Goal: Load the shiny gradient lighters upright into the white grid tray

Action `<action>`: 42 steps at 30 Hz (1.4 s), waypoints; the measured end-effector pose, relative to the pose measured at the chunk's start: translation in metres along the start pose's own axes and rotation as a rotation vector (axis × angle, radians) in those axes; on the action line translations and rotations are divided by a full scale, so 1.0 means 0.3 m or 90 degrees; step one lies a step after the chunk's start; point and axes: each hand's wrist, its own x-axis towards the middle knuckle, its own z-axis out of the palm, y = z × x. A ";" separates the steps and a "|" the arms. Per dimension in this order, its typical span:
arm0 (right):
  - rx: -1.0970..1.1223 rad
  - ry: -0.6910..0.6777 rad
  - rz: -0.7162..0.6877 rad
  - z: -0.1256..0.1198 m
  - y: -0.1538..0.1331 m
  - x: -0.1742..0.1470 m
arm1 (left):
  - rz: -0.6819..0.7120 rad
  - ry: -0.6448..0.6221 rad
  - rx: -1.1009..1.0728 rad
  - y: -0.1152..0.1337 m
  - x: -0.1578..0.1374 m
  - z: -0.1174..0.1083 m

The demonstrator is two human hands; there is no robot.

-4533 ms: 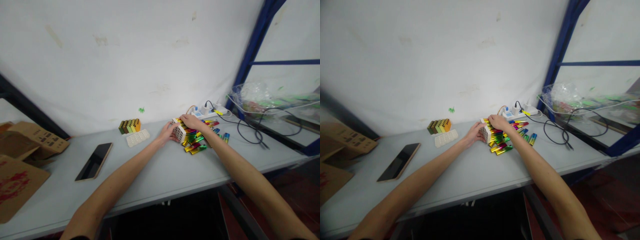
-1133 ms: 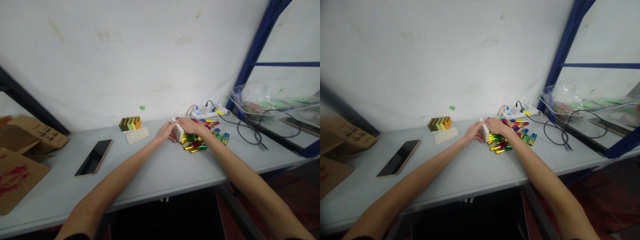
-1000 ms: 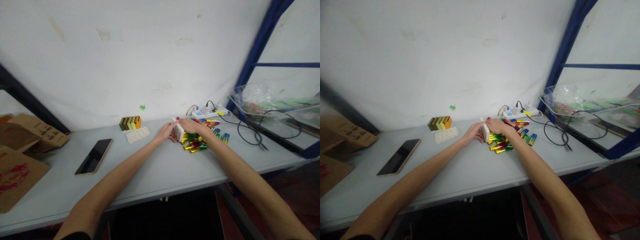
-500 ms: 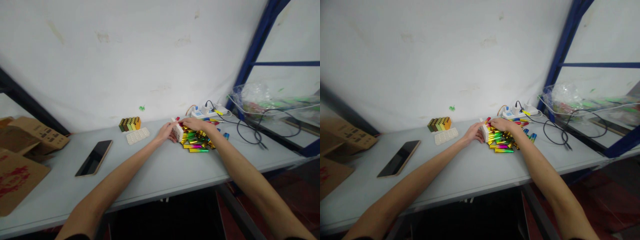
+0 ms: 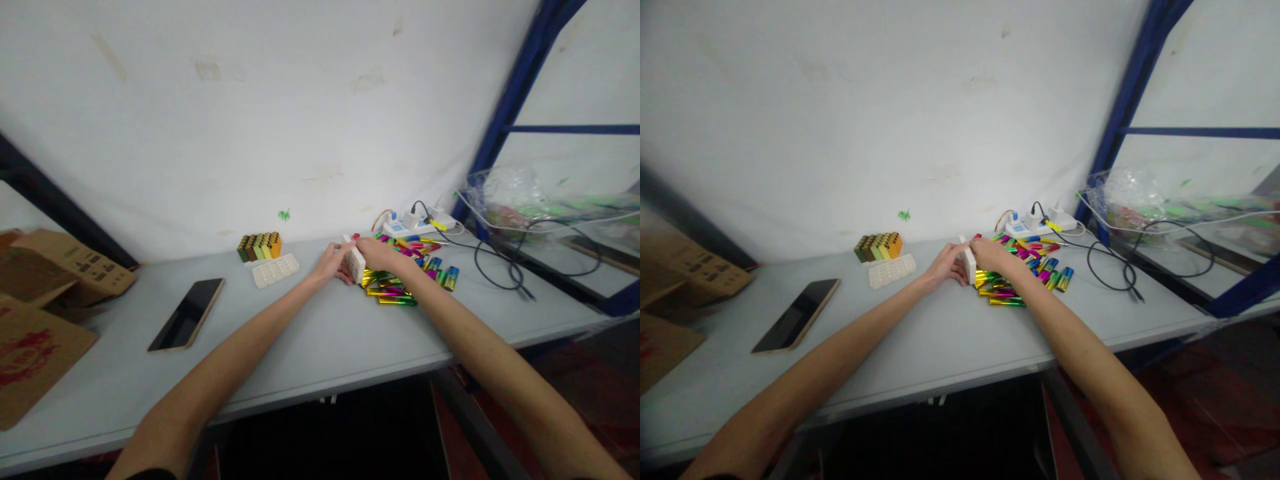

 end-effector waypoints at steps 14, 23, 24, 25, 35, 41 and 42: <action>-0.004 0.030 -0.084 -0.015 0.093 0.009 | -0.001 -0.009 0.003 0.002 -0.004 -0.007; -0.025 0.029 0.000 0.008 -0.030 0.002 | 0.020 0.015 -0.001 -0.004 -0.011 0.001; -0.037 0.023 0.003 0.015 -0.035 0.001 | 0.019 0.018 0.000 -0.004 -0.010 0.001; -0.047 0.019 0.006 0.019 -0.037 0.000 | 0.018 0.018 0.001 -0.004 -0.010 0.002; -0.099 0.021 0.052 0.016 -0.013 -0.001 | 0.014 0.027 0.000 -0.006 -0.006 -0.017; -0.098 0.039 0.039 0.025 -0.021 0.009 | 0.023 0.046 0.000 -0.007 -0.019 -0.036; -0.096 0.036 0.034 0.028 -0.026 0.008 | 0.027 0.049 0.001 -0.008 -0.019 -0.037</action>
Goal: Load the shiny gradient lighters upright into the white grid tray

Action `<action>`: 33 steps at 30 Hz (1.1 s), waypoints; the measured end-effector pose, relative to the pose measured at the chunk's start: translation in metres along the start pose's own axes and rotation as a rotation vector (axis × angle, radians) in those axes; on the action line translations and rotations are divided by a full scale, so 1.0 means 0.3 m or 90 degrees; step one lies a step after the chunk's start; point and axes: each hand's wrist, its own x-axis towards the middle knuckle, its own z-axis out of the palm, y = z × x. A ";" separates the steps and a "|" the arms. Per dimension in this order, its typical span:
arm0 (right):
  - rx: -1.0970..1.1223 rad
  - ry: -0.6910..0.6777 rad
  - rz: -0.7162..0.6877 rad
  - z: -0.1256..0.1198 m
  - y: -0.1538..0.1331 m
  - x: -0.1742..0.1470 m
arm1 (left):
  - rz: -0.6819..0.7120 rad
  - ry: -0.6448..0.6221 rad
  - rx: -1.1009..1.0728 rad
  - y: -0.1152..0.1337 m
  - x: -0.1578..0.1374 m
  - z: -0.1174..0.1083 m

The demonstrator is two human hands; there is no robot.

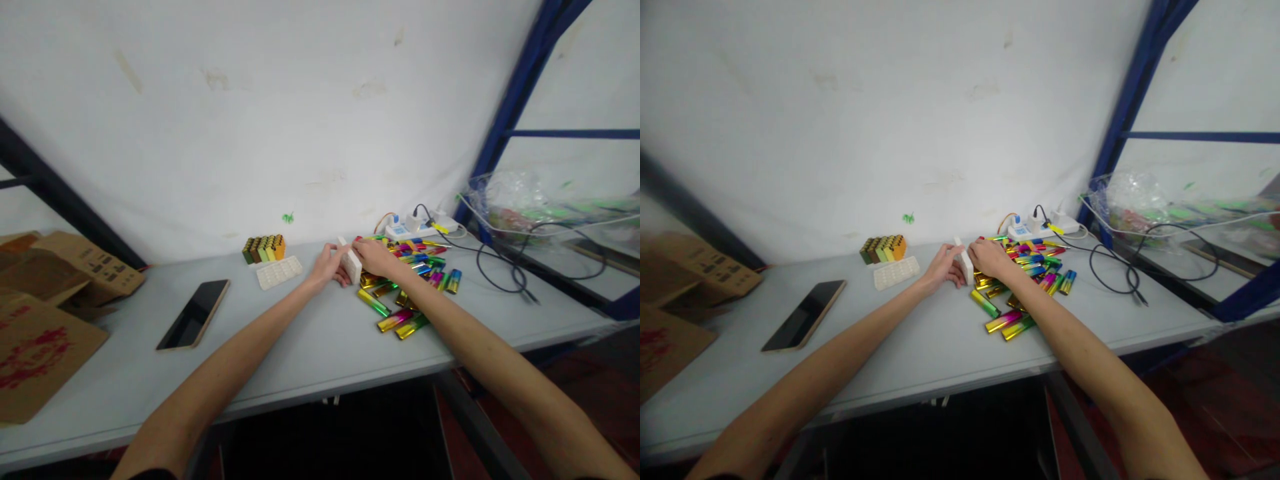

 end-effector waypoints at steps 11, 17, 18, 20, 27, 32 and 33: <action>0.027 0.042 -0.019 -0.018 -0.038 -0.014 | 0.052 -0.035 -0.110 0.027 -0.075 -0.051; 0.117 0.205 -0.060 -0.137 -0.020 -0.017 | 0.178 0.050 0.183 -0.009 -0.227 -0.255; 0.140 0.228 -0.078 -0.169 -0.018 -0.028 | 0.192 0.065 0.259 -0.021 -0.257 -0.291; 0.170 0.259 -0.122 -0.232 -0.020 -0.071 | 0.201 0.060 0.351 -0.042 -0.316 -0.351; 0.181 0.116 -0.238 -0.258 -0.034 -0.431 | 0.314 0.093 0.589 -0.038 -0.471 -0.404; 0.146 0.035 -0.206 -0.134 -0.002 -0.632 | 0.293 0.055 0.661 -0.046 -0.511 -0.422; 0.140 0.025 -0.204 -0.115 -0.002 -0.645 | 0.293 0.049 0.674 -0.052 -0.512 -0.429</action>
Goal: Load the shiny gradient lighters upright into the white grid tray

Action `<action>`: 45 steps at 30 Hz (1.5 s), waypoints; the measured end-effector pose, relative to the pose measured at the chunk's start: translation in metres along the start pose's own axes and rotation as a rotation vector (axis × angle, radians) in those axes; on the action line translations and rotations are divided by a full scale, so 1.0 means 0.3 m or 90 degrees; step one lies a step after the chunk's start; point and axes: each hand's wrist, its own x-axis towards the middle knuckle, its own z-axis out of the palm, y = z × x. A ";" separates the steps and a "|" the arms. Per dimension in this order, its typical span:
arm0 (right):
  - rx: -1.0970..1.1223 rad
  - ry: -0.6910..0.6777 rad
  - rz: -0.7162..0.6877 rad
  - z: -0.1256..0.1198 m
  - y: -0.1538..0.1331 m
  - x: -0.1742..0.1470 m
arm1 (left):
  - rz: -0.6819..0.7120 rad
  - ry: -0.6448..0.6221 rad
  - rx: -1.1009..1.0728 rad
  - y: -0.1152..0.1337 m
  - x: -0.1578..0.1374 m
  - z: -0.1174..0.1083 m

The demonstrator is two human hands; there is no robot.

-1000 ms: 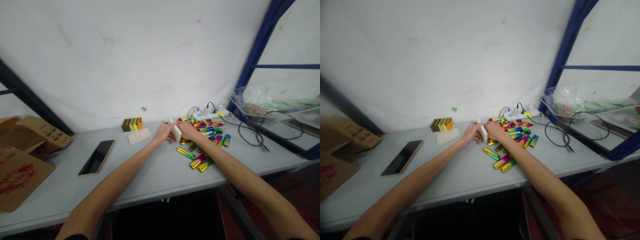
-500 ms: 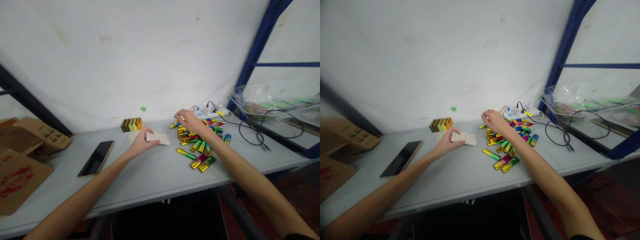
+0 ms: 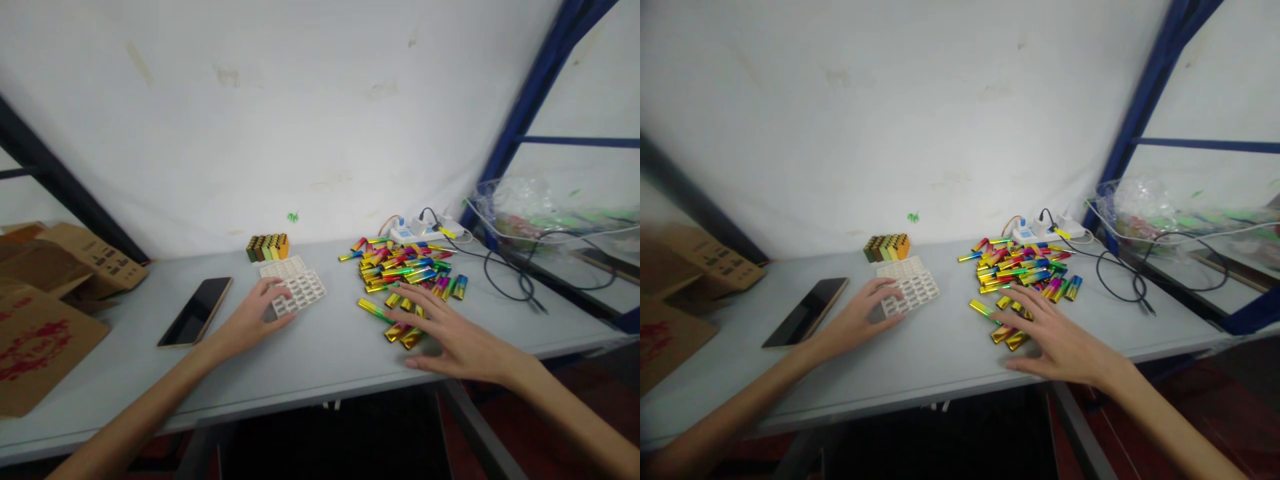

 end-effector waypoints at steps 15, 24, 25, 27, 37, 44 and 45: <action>-0.099 0.019 0.039 0.119 0.040 0.267 | 0.008 -0.066 0.107 -0.108 0.094 0.051; -0.030 0.025 0.120 0.017 0.273 0.508 | 0.109 -0.035 0.069 -0.085 0.169 0.084; -0.039 0.024 0.161 0.015 0.324 0.543 | 0.123 -0.028 0.060 -0.087 0.179 0.090; -0.068 0.002 0.193 0.026 0.410 0.606 | 0.139 -0.016 0.048 -0.095 0.191 0.100; -0.082 -0.155 0.084 0.102 0.440 0.697 | 0.123 -0.016 0.045 -0.111 0.178 0.112; -0.129 -0.143 0.095 0.075 0.413 0.622 | 0.141 -0.033 0.039 -0.098 0.196 0.088; -0.130 -0.127 0.093 0.076 0.413 0.617 | 0.141 -0.033 0.033 -0.098 0.198 0.086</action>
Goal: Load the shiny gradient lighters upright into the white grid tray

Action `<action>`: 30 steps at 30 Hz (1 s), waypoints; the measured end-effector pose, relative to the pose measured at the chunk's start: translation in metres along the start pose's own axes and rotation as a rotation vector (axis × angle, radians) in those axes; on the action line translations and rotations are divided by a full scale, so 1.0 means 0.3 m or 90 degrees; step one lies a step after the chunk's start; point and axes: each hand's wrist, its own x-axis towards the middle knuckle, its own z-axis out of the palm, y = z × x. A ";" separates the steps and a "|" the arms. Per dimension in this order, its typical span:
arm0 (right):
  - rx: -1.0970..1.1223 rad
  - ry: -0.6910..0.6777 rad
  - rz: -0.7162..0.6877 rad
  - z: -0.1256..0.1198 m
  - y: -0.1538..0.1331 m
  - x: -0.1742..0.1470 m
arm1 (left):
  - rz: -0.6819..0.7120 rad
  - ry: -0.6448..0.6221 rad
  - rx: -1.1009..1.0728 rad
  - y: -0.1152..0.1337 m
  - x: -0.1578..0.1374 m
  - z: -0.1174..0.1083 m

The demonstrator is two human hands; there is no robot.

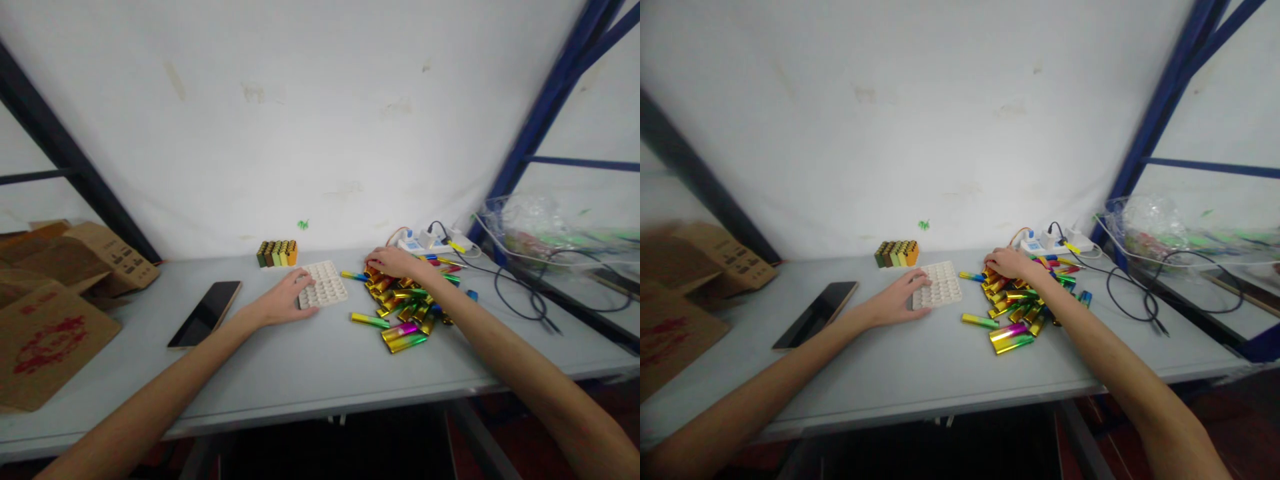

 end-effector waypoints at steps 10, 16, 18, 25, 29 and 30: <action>0.063 0.012 0.126 0.025 0.081 0.011 | -0.019 0.026 -0.016 -0.008 -0.004 0.024; 0.133 -0.015 0.140 0.018 0.105 0.013 | -0.027 0.020 -0.015 -0.012 -0.006 0.028; 0.119 0.016 0.123 0.014 0.095 0.010 | -0.030 0.020 -0.021 -0.007 -0.006 0.025; 0.255 0.233 0.114 -0.056 -0.014 -0.017 | -0.042 0.021 -0.033 -0.002 -0.002 0.020; 0.340 0.303 0.019 -0.105 -0.098 -0.018 | -0.029 0.013 -0.025 0.000 -0.007 0.010; 0.363 0.295 -0.004 -0.117 -0.121 -0.019 | -0.025 0.009 -0.021 0.002 -0.010 0.006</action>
